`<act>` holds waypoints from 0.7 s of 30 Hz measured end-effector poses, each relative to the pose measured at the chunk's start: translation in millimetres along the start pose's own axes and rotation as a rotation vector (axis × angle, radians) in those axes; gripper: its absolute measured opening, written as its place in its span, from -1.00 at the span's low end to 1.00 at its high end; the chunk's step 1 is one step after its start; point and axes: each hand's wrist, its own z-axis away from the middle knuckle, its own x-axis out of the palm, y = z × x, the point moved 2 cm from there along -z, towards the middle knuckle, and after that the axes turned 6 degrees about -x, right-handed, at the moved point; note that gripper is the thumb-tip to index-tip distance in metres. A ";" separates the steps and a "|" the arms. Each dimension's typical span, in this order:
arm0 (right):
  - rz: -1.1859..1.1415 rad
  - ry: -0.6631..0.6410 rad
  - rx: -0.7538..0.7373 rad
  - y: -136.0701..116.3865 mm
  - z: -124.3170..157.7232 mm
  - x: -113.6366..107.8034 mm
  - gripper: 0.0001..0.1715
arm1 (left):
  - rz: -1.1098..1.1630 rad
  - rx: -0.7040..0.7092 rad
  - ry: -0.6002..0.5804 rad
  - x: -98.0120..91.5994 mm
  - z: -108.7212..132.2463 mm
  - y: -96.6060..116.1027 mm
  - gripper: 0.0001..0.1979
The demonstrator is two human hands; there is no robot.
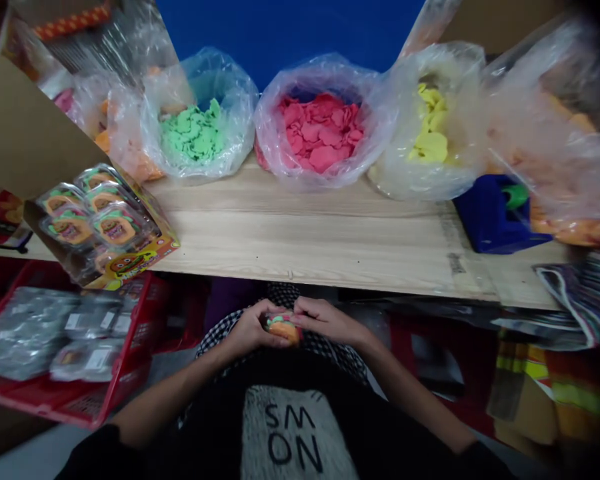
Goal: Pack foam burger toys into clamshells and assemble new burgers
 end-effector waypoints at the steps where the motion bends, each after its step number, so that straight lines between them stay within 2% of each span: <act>1: 0.002 0.004 0.003 1.1 1.2 2.5 -0.65 | 0.008 -0.010 -0.015 -0.5 0.2 -1.5 -0.53; 6: 0.025 0.009 -0.019 0.0 3.6 8.9 -0.68 | -0.065 -0.004 -0.073 -5.5 2.2 1.6 -0.54; 9: 0.023 0.003 -0.017 -2.6 3.1 8.5 -0.71 | -0.317 0.141 -0.082 -10.6 4.0 14.9 -0.60; 12: 0.029 -0.017 -0.019 -5.0 1.4 8.0 -0.72 | -0.519 0.320 -0.077 -14.7 2.4 27.9 -0.76; 15: 0.045 -0.039 -0.010 -5.3 -0.3 9.2 -0.71 | -0.553 0.389 -0.057 -15.8 -2.5 33.0 -0.83; 21: 0.103 -0.074 -0.029 1.2 1.1 16.0 -0.69 | -0.493 0.383 -0.065 -10.4 -8.4 26.0 -0.83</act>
